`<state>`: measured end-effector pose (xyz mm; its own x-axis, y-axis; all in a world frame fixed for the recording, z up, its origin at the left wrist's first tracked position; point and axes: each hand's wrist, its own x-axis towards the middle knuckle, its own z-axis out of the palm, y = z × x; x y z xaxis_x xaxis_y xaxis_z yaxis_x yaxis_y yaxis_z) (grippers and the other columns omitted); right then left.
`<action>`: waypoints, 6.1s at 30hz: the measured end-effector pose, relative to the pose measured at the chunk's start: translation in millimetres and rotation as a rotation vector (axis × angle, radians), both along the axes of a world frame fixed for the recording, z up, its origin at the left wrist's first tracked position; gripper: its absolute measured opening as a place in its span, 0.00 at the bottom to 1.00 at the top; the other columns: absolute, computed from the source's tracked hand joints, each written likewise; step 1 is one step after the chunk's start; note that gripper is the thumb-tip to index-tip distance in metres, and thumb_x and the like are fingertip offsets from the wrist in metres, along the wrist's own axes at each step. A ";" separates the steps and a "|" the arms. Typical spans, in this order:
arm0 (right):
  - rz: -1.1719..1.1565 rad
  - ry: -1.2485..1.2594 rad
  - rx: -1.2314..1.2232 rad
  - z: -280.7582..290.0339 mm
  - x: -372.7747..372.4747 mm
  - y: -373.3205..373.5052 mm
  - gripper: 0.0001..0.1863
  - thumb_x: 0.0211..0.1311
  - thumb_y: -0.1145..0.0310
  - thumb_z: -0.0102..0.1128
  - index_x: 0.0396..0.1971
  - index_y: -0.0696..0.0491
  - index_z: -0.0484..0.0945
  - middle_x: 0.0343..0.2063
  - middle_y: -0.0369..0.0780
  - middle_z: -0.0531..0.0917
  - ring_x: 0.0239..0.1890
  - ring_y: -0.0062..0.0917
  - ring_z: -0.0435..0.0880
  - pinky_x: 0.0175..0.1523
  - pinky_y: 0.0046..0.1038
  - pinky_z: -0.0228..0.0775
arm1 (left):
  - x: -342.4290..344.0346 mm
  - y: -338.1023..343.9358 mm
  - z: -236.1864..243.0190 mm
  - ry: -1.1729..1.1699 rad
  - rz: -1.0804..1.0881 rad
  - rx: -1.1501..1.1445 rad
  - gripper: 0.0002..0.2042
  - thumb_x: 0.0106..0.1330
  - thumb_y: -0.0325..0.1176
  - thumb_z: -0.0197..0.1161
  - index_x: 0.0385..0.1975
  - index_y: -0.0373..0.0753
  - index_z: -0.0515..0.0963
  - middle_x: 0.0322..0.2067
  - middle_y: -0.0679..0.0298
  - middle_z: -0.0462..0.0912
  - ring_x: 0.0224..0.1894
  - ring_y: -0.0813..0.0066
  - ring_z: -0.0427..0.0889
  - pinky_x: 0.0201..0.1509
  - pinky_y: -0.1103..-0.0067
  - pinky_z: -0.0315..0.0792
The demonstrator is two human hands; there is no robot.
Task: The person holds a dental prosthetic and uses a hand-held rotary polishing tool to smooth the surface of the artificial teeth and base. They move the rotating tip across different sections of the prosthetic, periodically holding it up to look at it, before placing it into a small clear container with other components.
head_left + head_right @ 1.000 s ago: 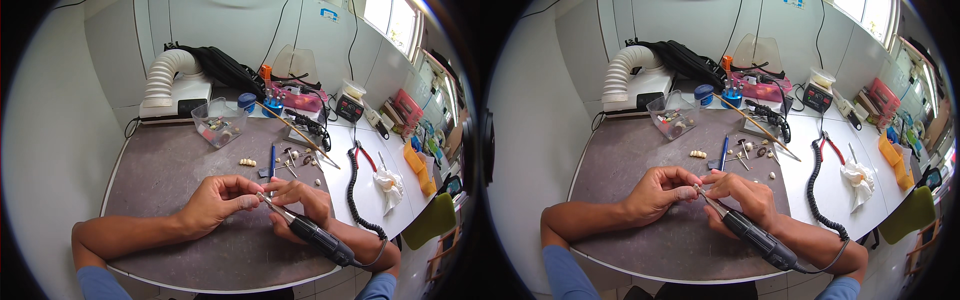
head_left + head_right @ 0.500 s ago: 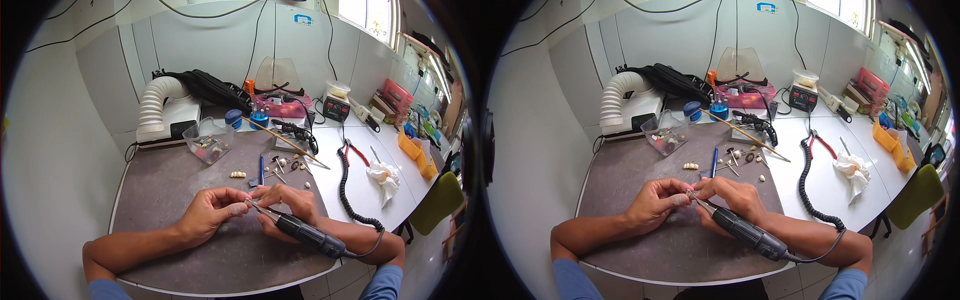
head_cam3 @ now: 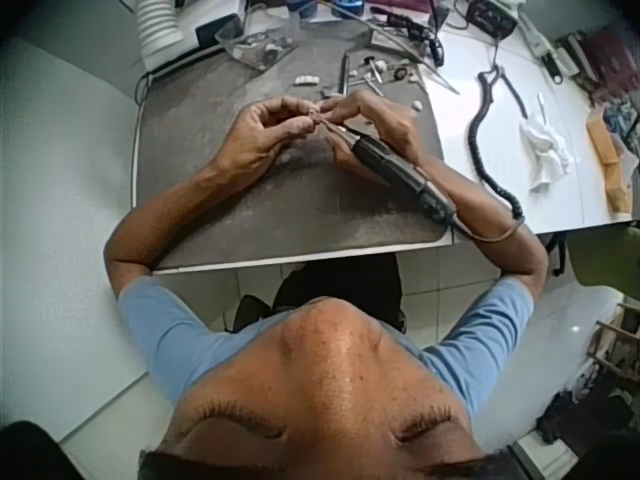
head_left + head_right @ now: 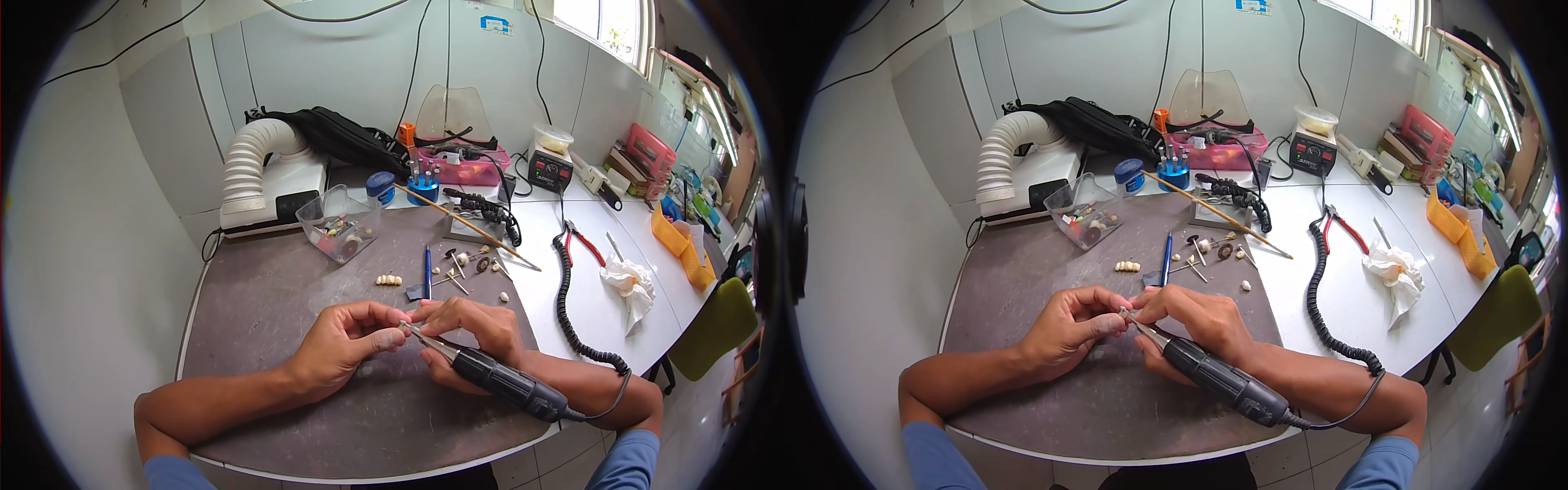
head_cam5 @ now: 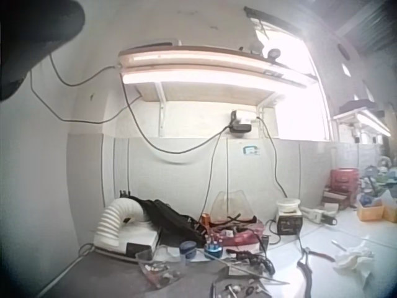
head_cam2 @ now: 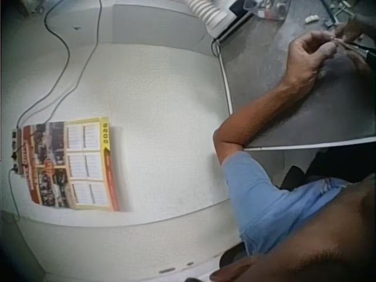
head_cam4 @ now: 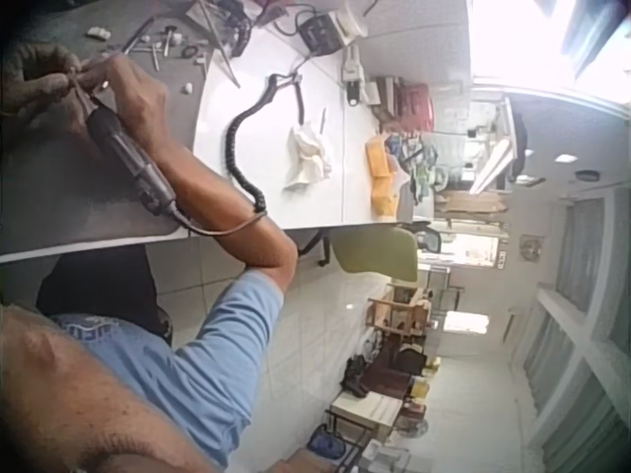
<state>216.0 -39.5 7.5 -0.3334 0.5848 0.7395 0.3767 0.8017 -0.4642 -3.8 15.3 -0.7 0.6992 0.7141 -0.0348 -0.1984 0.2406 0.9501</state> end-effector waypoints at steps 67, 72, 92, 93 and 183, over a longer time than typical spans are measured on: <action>0.030 0.137 -0.189 3.2 -1.5 0.9 0.12 0.57 0.80 0.66 0.40 0.56 0.77 0.35 0.41 0.85 0.37 0.23 0.86 0.40 0.24 0.78 | 1.3 -2.2 3.2 0.135 -0.023 0.135 0.12 0.65 0.30 0.68 0.45 0.33 0.82 0.36 0.65 0.86 0.37 0.83 0.82 0.45 0.84 0.76; 0.026 0.084 -0.206 2.6 -1.1 -0.3 0.12 0.55 0.80 0.68 0.39 0.56 0.78 0.35 0.41 0.85 0.35 0.23 0.87 0.36 0.23 0.78 | 0.3 2.2 8.0 0.179 -0.153 0.110 0.11 0.66 0.30 0.67 0.44 0.33 0.82 0.35 0.66 0.85 0.37 0.84 0.81 0.44 0.84 0.75; 0.070 0.111 -0.358 0.8 -10.7 -3.9 0.11 0.53 0.77 0.65 0.37 0.51 0.77 0.28 0.38 0.85 0.31 0.23 0.87 0.35 0.26 0.77 | 0.5 14.9 18.1 0.311 -0.392 0.148 0.11 0.63 0.35 0.70 0.38 0.34 0.83 0.31 0.70 0.83 0.34 0.86 0.78 0.43 0.85 0.73; 0.058 0.100 -0.350 2.0 -9.5 -4.6 0.12 0.53 0.79 0.64 0.38 0.54 0.75 0.30 0.39 0.84 0.33 0.22 0.87 0.37 0.24 0.78 | 0.9 14.2 19.6 0.309 -0.389 0.146 0.11 0.63 0.35 0.70 0.38 0.34 0.83 0.31 0.69 0.83 0.34 0.85 0.78 0.43 0.85 0.73; 0.032 0.021 0.002 1.6 1.1 2.1 0.13 0.48 0.76 0.71 0.32 0.58 0.75 0.29 0.44 0.83 0.42 0.36 0.88 0.55 0.41 0.79 | -0.3 5.6 1.3 0.014 -0.057 0.054 0.12 0.67 0.30 0.65 0.47 0.34 0.80 0.38 0.66 0.84 0.41 0.83 0.80 0.49 0.83 0.74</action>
